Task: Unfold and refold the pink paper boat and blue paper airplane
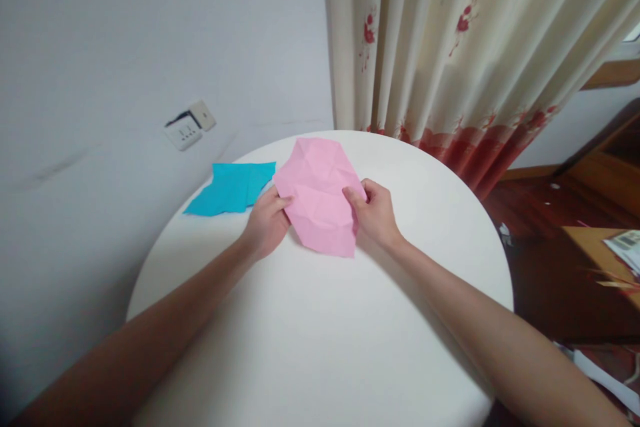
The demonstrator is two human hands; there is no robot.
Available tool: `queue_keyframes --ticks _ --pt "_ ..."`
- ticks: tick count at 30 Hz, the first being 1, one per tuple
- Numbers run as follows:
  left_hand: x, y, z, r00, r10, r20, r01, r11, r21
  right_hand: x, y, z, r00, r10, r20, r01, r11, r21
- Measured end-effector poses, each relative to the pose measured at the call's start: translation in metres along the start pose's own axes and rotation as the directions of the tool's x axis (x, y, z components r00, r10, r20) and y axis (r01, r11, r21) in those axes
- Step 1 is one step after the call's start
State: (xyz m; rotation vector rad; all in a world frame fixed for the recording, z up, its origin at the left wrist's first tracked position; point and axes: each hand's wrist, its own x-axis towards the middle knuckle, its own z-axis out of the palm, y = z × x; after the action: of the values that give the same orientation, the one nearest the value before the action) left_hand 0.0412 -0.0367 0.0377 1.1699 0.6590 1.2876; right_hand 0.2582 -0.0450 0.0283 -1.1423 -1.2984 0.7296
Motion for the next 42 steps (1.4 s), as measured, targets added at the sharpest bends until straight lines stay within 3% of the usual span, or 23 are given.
queue_keyframes --ticks 7,13,17,28,37,42 --pt "0.000 0.002 -0.001 0.988 -0.128 0.087 0.140 0.978 -0.154 -0.005 -0.001 0.005 0.979 0.168 0.119 -0.190 0.959 0.209" --pt "-0.001 0.004 -0.002 0.973 -0.158 0.168 0.197 0.947 -0.252 -0.006 -0.001 0.004 0.906 0.318 0.279 -0.417 0.777 0.471" --pt "-0.004 0.004 -0.002 0.973 -0.121 0.197 0.158 0.971 -0.182 -0.004 0.000 0.003 0.881 0.345 0.323 -0.469 0.714 0.520" --pt "-0.002 0.004 0.000 0.991 -0.084 0.104 0.098 0.986 -0.138 -0.002 -0.006 0.001 0.816 0.342 0.466 -0.570 0.615 0.545" --pt "-0.005 -0.012 -0.003 0.973 -0.211 -0.091 0.190 0.961 -0.200 -0.007 -0.011 0.002 0.787 0.367 0.496 -0.600 0.641 0.479" --pt "-0.005 -0.015 -0.005 0.972 -0.214 -0.101 0.197 0.968 -0.154 -0.006 -0.012 0.002 0.791 0.351 0.500 -0.585 0.672 0.454"
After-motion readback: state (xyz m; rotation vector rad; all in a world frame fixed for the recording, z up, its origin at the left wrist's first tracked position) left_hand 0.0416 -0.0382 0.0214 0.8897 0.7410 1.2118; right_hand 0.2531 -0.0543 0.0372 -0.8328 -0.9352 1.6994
